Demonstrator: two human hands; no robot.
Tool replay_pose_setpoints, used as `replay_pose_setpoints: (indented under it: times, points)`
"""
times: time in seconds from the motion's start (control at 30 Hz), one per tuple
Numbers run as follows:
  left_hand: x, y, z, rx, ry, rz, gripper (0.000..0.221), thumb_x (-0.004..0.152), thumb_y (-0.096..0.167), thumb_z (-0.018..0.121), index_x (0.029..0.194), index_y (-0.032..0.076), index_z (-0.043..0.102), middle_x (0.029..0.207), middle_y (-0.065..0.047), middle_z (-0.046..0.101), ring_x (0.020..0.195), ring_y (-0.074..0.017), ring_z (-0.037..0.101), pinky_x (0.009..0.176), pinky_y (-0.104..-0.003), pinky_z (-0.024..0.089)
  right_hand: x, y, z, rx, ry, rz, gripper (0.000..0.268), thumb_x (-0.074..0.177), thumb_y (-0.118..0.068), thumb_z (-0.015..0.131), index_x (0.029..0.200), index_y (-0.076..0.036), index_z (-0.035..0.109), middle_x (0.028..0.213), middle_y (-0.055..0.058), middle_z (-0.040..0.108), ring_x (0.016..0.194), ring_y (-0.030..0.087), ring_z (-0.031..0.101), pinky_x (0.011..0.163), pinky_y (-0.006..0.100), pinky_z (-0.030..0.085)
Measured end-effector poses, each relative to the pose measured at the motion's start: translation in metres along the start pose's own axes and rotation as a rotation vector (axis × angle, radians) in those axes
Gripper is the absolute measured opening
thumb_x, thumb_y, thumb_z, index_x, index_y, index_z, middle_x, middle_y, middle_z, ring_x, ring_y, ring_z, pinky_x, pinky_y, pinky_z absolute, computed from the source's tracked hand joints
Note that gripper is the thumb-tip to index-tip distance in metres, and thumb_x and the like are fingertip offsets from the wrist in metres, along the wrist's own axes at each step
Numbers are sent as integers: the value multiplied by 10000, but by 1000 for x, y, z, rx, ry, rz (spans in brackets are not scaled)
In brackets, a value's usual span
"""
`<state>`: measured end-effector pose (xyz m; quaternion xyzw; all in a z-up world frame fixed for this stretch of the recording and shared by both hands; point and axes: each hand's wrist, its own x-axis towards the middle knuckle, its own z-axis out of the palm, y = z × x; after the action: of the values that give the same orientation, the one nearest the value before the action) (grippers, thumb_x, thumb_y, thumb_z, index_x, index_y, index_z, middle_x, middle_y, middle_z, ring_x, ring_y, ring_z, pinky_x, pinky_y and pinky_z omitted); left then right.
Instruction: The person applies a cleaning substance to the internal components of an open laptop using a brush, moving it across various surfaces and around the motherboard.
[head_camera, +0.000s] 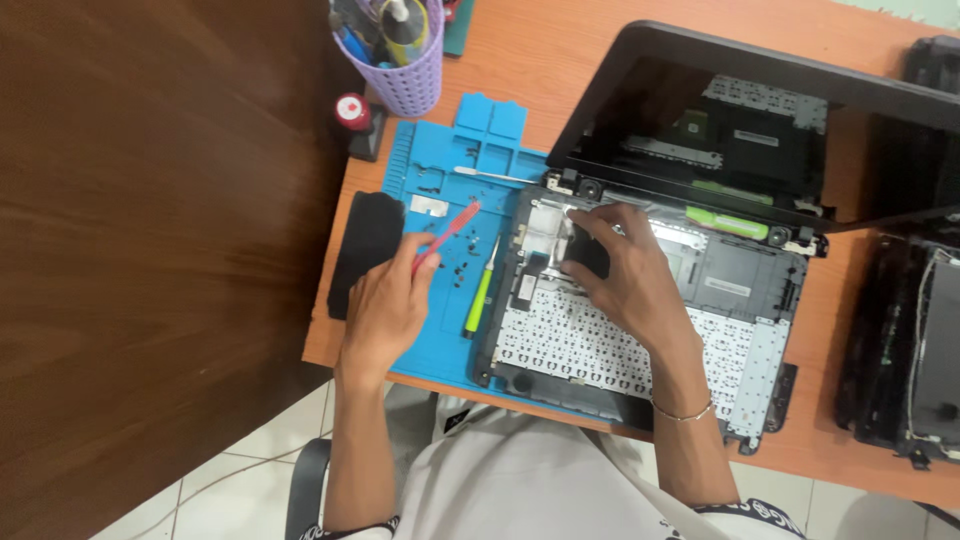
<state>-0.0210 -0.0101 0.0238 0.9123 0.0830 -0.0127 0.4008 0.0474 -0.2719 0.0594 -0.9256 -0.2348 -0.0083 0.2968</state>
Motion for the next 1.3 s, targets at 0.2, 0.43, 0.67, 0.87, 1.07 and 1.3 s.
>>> replay_pose_setpoints:
  times: [0.2, 0.43, 0.67, 0.87, 1.07, 1.3]
  points:
    - [-6, 22, 10, 79, -50, 81, 161, 1046, 238, 508, 1111, 115, 587, 984, -119, 732, 837, -425, 682, 674, -534, 507, -9, 17, -9, 17, -22, 50, 578, 748, -128, 864, 1279, -13, 667, 1228, 176, 604, 1085, 348, 611, 900, 431, 551]
    - [-7, 51, 18, 56, -81, 161, 155, 1054, 240, 516, 1064, 97, 573, 972, -122, 722, 832, -412, 680, 669, -527, 511, -23, 29, -20, 47, -26, 89, 540, 766, -117, 857, 1264, -7, 681, 1227, 151, 611, 1038, 319, 649, 882, 409, 564]
    - [-15, 68, 36, 132, -194, 160, 180, 1030, 258, 533, 1025, 79, 555, 891, -112, 704, 788, -399, 681, 643, -530, 503, -29, 45, -27, 26, -58, -2, 537, 755, -135, 866, 1248, -5, 697, 1212, 125, 619, 1082, 325, 618, 902, 419, 558]
    - [-11, 71, 53, 181, -230, 237, 173, 1028, 234, 539, 1005, 64, 556, 859, -127, 669, 743, -404, 664, 609, -543, 483, -29, 50, -29, 34, -133, -12, 530, 758, -128, 852, 1252, -19, 696, 1227, 112, 615, 1076, 314, 593, 909, 422, 555]
    - [-11, 73, 54, 227, -221, 255, 171, 1016, 227, 553, 985, 60, 568, 830, -122, 663, 740, -399, 666, 591, -541, 479, -33, 54, -31, 27, -139, -55, 593, 760, -125, 842, 1309, 4, 659, 1240, 141, 600, 1105, 325, 570, 936, 427, 539]
    - [2, 84, 50, 277, -251, 241, 167, 1011, 220, 553, 998, 59, 594, 814, -105, 667, 678, -364, 677, 556, -507, 491, -37, 51, -29, 9, -126, -42, 600, 791, -149, 825, 1336, 9, 631, 1256, 169, 589, 1135, 356, 551, 981, 460, 506]
